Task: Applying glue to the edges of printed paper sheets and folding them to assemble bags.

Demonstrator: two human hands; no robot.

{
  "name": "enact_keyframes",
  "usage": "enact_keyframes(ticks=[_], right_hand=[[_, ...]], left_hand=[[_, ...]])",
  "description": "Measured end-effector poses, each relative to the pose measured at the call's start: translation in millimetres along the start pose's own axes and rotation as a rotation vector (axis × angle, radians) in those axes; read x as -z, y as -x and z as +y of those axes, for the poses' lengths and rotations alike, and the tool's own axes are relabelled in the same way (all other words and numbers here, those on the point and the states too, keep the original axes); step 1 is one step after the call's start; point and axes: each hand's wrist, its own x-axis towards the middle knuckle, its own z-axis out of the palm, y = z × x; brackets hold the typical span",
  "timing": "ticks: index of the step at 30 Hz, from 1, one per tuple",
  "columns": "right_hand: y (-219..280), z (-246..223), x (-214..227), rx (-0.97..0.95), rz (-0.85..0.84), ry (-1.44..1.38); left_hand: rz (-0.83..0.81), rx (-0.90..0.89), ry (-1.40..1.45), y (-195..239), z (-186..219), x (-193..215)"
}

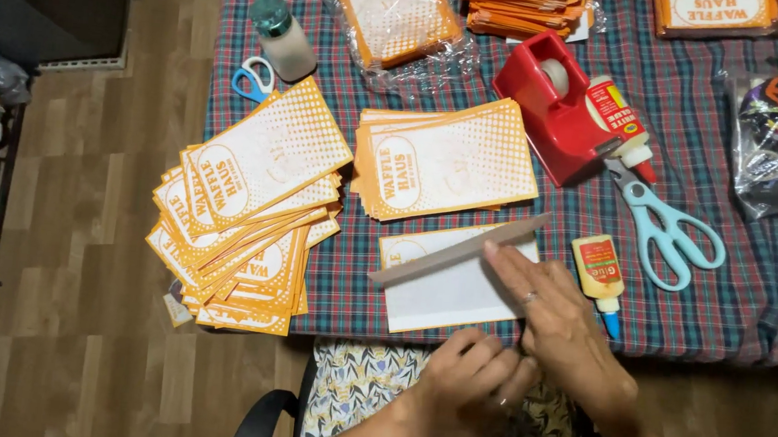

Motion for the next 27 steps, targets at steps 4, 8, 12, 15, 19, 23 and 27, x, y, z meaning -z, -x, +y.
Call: enact_keyframes(ticks=[4,8,12,15,19,23,27], right_hand=[[22,29,2,-0.094,0.167,-0.071],[42,52,19,-0.348,0.256,0.402],[35,48,35,-0.784,-0.011,0.152],[33,48,37,-0.729,0.155,-0.085],[38,47,34,-0.679,0.432,-0.594],[27,39,23,-0.472,0.554,-0.676],[12,28,16,-0.349,0.509,-0.61]], left_hand=[[0.067,0.244,-0.063,-2,-22,-21],[-0.303,0.539,-0.128,10,-49,-30],[-0.367,0.493,-0.217,20,-59,-41],[-0.452,0.53,-0.136,18,-60,-32],[-0.451,0.54,-0.101,10,-63,-29],[-0.47,0.643,0.045,-4,-63,-32],[-0.372,0.648,0.041,-15,-68,-32]])
